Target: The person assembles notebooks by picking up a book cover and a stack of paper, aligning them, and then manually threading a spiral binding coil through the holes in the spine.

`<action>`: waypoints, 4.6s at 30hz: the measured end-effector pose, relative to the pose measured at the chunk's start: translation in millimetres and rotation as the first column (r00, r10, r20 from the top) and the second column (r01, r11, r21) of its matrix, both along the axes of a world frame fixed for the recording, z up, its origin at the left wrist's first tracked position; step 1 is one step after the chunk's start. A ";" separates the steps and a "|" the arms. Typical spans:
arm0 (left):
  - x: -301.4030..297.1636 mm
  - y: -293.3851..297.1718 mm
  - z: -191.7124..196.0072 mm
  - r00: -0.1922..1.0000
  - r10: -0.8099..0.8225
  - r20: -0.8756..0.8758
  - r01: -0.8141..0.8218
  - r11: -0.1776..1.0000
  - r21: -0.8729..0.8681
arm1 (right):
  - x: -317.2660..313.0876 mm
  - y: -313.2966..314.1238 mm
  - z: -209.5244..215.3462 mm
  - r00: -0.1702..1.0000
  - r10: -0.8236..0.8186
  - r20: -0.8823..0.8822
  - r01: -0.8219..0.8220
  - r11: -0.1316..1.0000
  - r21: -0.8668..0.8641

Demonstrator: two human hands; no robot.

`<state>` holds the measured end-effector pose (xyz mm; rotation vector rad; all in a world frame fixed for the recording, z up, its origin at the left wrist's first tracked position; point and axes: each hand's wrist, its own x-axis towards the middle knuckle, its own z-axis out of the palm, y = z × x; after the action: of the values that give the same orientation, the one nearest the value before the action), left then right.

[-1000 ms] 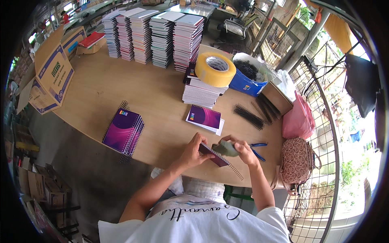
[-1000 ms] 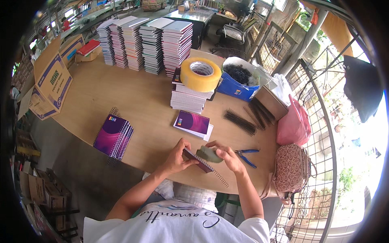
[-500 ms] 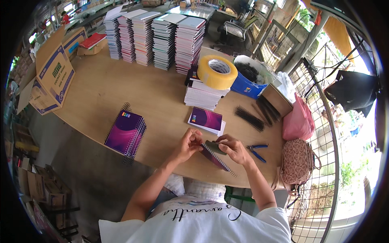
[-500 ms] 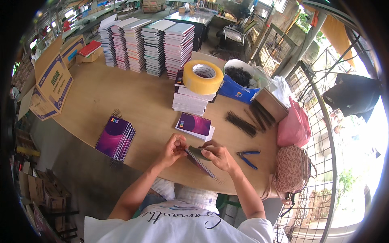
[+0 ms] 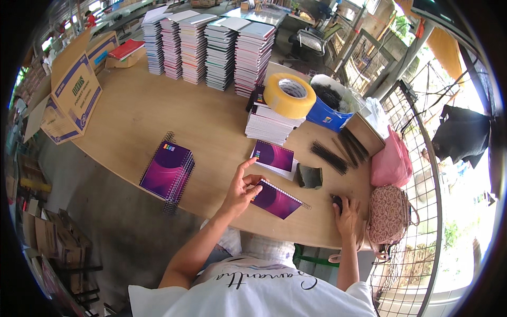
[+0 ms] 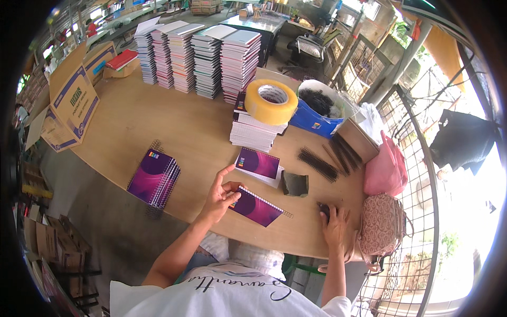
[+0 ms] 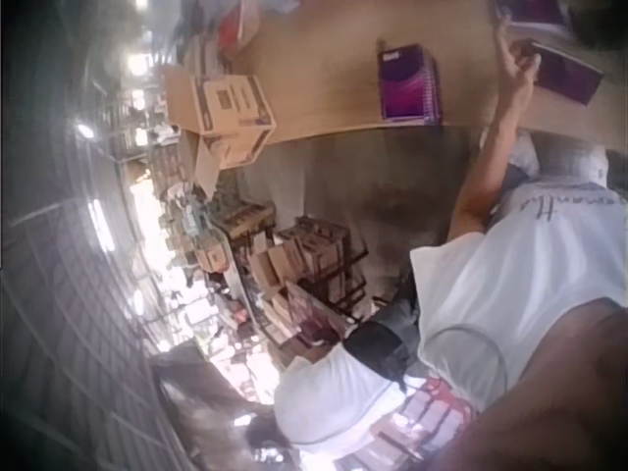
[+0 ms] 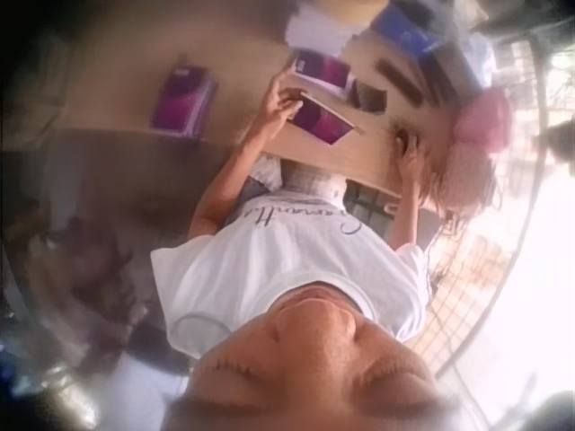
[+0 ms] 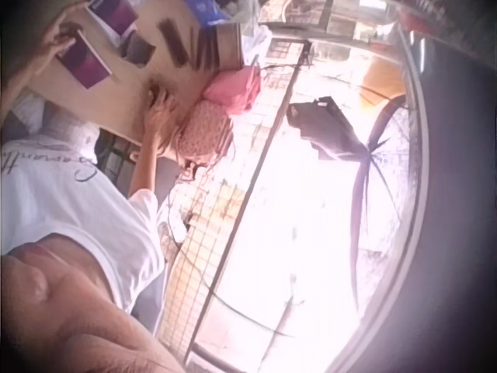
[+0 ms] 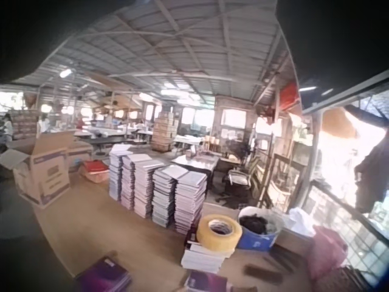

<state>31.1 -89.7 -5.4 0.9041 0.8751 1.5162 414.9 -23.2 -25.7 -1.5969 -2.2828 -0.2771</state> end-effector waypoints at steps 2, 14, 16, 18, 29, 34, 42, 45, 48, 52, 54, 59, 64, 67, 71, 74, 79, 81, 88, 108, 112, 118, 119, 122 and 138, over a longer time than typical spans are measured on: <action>0.6 -4.1 5.5 0.998 -0.033 -0.049 0.033 0.999 0.007 | -3.8 -0.3 6.4 0.976 0.027 -0.218 -0.034 0.999 -0.027; 7.3 -14.7 31.8 0.964 -0.022 -0.266 0.025 1.000 0.011 | -164.8 -7.1 152.3 0.684 0.654 0.323 -0.729 0.609 0.311; 6.4 -15.7 32.3 0.957 -0.017 -0.289 0.018 1.000 0.001 | -170.1 -4.8 159.2 0.637 0.649 0.415 -0.770 0.555 0.314; 4.7 -18.4 32.7 0.958 -0.013 -0.286 0.012 1.000 -0.004 | -172.1 -5.1 159.4 0.624 0.673 0.398 -0.780 0.573 0.253; -48.8 -79.4 92.2 0.758 0.499 -0.419 -0.470 0.864 0.180 | -118.7 -17.0 135.4 0.779 0.321 -0.538 -0.369 0.929 0.019; -148.5 -120.4 86.3 0.250 0.820 -0.515 -0.833 0.453 0.317 | -55.5 -18.7 48.9 0.925 0.074 -0.373 -0.094 0.995 -0.035; -164.1 -132.3 69.1 -0.075 0.359 -0.930 -0.809 0.524 0.267 | -44.0 -24.4 -2.9 0.968 -0.018 -0.252 0.000 0.998 -0.069; -144.6 -130.0 88.2 -0.465 0.466 -0.752 -0.670 0.370 0.644 | -60.4 -29.3 5.7 0.992 -0.084 -0.096 0.097 0.986 0.137; -72.3 -88.9 112.0 0.068 0.691 -0.720 -0.437 0.669 0.601 | -110.5 -19.0 33.1 0.893 0.070 -0.445 -0.083 0.996 -0.010; -15.6 34.2 38.9 0.325 0.382 -0.865 -0.027 0.918 0.395 | -146.1 21.9 -0.9 0.940 0.138 -0.312 -0.113 0.989 0.097; -15.4 83.1 7.7 0.187 0.361 -0.914 0.155 0.908 0.390 | -125.6 33.8 -13.4 0.969 0.078 -0.233 -0.044 0.988 0.146; -21.6 128.2 -9.8 0.010 0.155 -0.988 0.336 0.930 0.150 | -47.2 42.0 -10.3 0.973 0.073 -0.217 -0.033 0.983 0.181; -29.6 138.6 -4.4 -0.044 0.147 -0.988 0.438 0.892 0.114 | -40.0 42.8 -4.0 0.949 0.149 -0.278 -0.119 0.986 0.121; -26.7 139.7 0.7 -0.087 0.155 -0.984 0.468 0.878 0.097 | -43.2 38.9 2.8 0.957 0.137 -0.256 -0.107 0.986 0.129; -23.5 137.3 -4.1 -0.115 0.240 -0.964 0.481 0.862 0.158 | -59.3 26.0 16.6 0.944 0.196 -0.265 -0.101 0.937 0.333; -29.0 140.3 -13.9 -0.030 0.240 -0.970 0.497 0.846 0.194 | -91.9 11.1 28.5 0.798 0.260 -0.543 -0.151 0.960 0.237; -30.9 144.5 -9.5 -0.012 0.202 -0.979 0.491 0.854 0.170 | -123.4 17.6 20.5 0.701 0.146 -0.698 -0.237 0.971 -0.035; -29.2 143.1 -6.5 -0.048 0.210 -0.976 0.499 0.852 0.159 | -131.5 21.9 17.0 0.635 0.056 -0.771 -0.261 0.954 -0.145; -15.5 134.1 15.0 -0.097 0.156 -0.983 0.453 0.886 0.096 | -137.6 36.9 -0.4 0.482 -0.128 -0.867 -0.268 0.921 -0.284; 40.4 134.3 27.1 -0.184 0.016 -0.983 0.536 0.840 -0.086 | -131.8 82.9 -19.6 0.738 0.173 -0.653 -0.243 0.970 -0.018; 34.0 124.9 44.1 -0.164 -0.047 -0.985 0.406 0.907 -0.111 | -140.4 91.7 2.4 0.599 0.103 -0.794 -0.270 0.959 -0.080; 7.9 97.4 39.7 -0.198 0.119 -0.973 0.382 0.923 0.035 | -134.3 78.6 -3.0 0.624 0.004 -0.781 -0.175 0.975 -0.135; 9.9 101.9 35.7 -0.170 0.135 -0.976 0.427 0.903 0.051 | -134.0 77.7 -3.6 0.598 0.002 -0.802 -0.187 0.973 -0.137; 42.9 114.0 44.2 -0.220 0.130 -0.967 0.464 0.886 0.014 | -129.8 69.0 -2.0 0.553 0.017 -0.833 -0.211 0.970 -0.120; 16.3 159.7 41.5 0.095 -0.217 -0.972 0.613 0.782 -0.114 | -172.8 59.1 8.9 0.133 -0.423 -0.896 -0.547 0.723 -0.422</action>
<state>47.4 70.0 36.1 2.2939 1.0352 0.3508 242.1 35.9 -16.8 -1.1384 -1.1891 1.5168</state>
